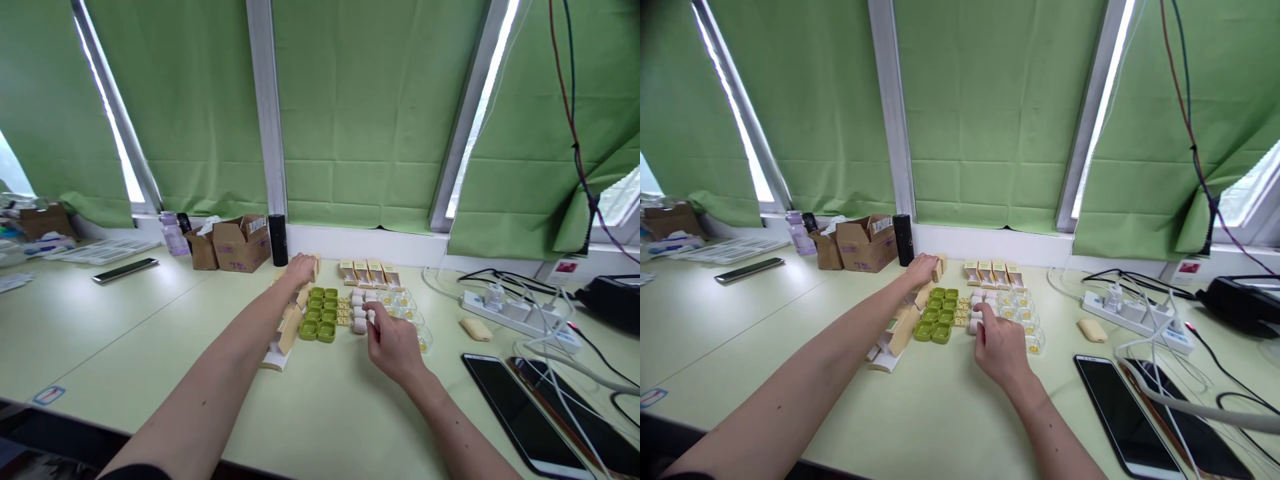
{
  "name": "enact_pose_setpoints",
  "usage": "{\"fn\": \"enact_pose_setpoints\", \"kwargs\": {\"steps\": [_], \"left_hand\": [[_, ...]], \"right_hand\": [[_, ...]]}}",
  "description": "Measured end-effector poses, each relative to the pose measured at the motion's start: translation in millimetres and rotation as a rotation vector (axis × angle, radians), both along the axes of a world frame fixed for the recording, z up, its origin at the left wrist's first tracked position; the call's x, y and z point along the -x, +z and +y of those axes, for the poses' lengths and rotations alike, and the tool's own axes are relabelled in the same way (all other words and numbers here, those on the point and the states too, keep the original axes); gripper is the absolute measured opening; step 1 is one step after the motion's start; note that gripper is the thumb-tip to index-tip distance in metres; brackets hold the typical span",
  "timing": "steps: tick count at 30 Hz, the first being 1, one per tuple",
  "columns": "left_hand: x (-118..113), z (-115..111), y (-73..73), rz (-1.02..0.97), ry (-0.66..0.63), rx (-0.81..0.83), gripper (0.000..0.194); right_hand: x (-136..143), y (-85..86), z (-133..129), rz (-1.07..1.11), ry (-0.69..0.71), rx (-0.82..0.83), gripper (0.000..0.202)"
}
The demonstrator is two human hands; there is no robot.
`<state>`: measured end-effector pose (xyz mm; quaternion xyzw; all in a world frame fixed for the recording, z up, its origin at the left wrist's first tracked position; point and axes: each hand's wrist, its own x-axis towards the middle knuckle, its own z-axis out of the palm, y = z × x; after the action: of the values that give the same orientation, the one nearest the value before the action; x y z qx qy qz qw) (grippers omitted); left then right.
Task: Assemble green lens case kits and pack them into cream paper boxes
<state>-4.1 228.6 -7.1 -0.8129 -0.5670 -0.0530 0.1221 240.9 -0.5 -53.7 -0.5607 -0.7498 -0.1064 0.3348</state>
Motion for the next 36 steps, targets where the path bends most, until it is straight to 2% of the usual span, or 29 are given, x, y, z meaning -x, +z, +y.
{"fn": "enact_pose_setpoints", "kwargs": {"steps": [7, 12, 17, 22, 27, 36], "left_hand": [[5, 0, 2.0, -0.036, 0.009, -0.019, 0.038], [17, -12, 5.8, -0.080, 0.055, -0.045, 0.050], [17, -24, 2.0, -0.041, 0.022, -0.002, 0.028], [10, -28, -4.7, 0.009, 0.029, 0.050, 0.017], [4, -27, -9.7, 0.024, 0.023, 0.072, 0.038], [0, -26, -6.6, 0.037, 0.039, 0.072, 0.037]], "right_hand": [[-1, 0.6, -2, -0.002, 0.005, -0.010, 0.031], [1, 0.4, -2, -0.006, 0.002, -0.006, 0.030], [4, 0.3, -3, -0.016, 0.006, 0.005, 0.030], [5, 0.8, -4, -0.009, 0.014, 0.017, 0.031], [4, 0.0, -4, -0.022, 0.013, 0.009, 0.031], [4, 1.2, -4, -0.032, 0.026, 0.025, 0.031]]}}
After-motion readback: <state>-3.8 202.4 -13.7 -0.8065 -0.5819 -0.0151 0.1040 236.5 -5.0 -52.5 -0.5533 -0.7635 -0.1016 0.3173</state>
